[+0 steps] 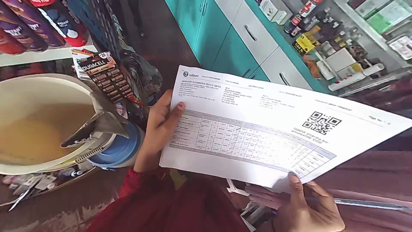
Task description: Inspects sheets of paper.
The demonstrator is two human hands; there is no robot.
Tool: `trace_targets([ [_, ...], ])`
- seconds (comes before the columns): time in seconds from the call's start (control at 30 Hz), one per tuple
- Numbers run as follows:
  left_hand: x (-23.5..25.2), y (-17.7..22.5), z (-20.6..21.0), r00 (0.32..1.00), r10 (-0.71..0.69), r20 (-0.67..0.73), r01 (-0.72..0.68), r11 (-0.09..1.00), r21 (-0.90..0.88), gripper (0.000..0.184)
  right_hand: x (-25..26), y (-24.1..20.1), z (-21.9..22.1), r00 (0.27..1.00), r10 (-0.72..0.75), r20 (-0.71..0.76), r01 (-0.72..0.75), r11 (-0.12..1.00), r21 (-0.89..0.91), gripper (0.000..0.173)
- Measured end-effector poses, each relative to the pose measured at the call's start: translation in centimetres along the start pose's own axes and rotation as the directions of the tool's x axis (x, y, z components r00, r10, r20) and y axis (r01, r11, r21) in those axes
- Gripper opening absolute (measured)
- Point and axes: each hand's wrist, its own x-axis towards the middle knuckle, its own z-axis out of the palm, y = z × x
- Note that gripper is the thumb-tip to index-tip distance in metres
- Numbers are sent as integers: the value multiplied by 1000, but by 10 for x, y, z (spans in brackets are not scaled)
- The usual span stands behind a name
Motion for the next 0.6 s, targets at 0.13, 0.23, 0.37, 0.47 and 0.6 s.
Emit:
trace_targets([
  [0.13,2,-1,0,999,35,-17,-35,999,0,25,-1,-4,0,1000,8,-2,-8,1000,-16,14],
  [0.23,4,0,1,999,44,-24,-44,999,-4,22,0,-8,-2,1000,3,0,-3,1000,-13,15],
  [0.37,3,-1,0,999,40,-18,-40,999,23,23,-2,-7,-6,1000,-15,4,15,1000,-14,15],
  [0.47,2,-1,-1,998,56,-19,-55,997,45,25,-3,-8,-6,1000,-14,2,14,1000,-16,15],
  [0.6,0,-1,-1,999,37,-23,-36,998,54,26,-3,-10,-7,1000,-24,19,25,999,-34,14],
])
